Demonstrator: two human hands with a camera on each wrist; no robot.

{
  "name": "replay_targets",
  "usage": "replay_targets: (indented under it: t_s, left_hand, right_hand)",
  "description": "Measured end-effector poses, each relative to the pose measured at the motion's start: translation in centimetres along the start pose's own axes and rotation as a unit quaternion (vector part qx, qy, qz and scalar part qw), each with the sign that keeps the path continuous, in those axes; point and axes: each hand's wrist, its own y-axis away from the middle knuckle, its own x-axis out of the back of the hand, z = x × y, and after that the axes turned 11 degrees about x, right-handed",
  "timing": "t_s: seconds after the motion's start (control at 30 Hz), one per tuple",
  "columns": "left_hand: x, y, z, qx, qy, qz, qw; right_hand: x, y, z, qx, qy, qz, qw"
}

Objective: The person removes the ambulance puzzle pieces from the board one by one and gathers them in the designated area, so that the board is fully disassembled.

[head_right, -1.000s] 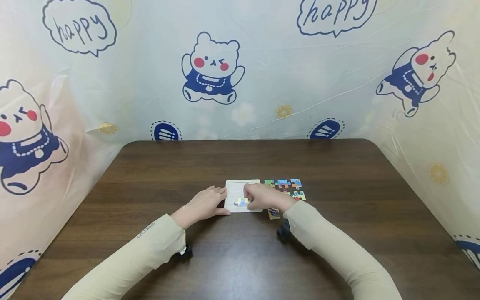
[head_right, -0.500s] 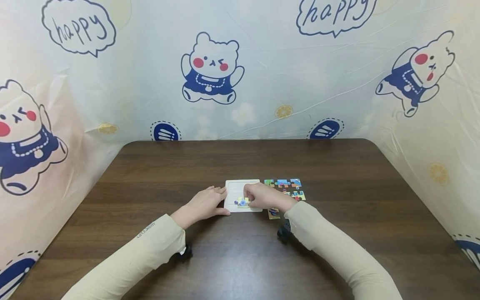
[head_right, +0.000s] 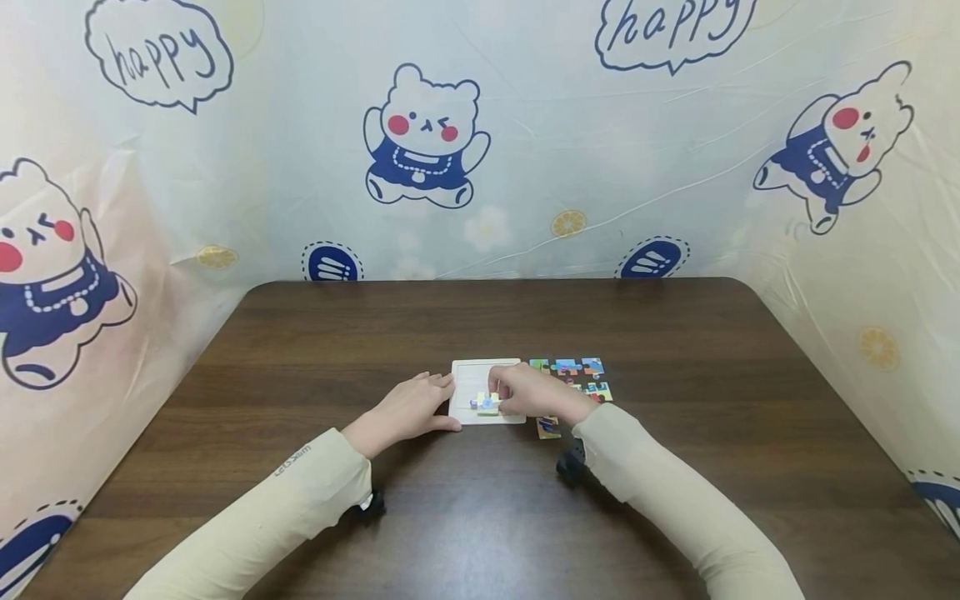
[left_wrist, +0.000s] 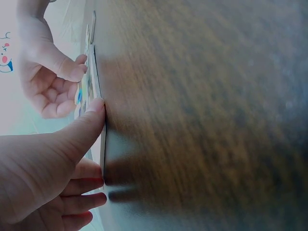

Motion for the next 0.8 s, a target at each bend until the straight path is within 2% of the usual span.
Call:
replay_targets:
  t_s: [0.13, 0.37, 0.6, 0.8]
  left_hand:
    - [0.3, 0.1, 0.1, 0.0, -0.006, 0.001, 1.0]
    - [0.4, 0.2, 0.2, 0.002, -0.007, -0.003, 1.0]
    - [0.4, 0.2, 0.3, 0.001, -0.007, -0.006, 1.0]
    - [0.5, 0.2, 0.3, 0.005, -0.009, -0.011, 0.9999]
  right_hand:
    - [0.3, 0.4, 0.0, 0.007, -0.007, 0.007, 0.9999]
    - [0.9, 1.1, 0.3, 0.014, 0.018, 0.02, 0.9995]
    - [1.5, 2.4, 0.5, 0.012, 0.01, 0.038, 0.9991]
    - [2.2, 3.4, 0.8, 0.013, 0.025, 0.054, 0.9981]
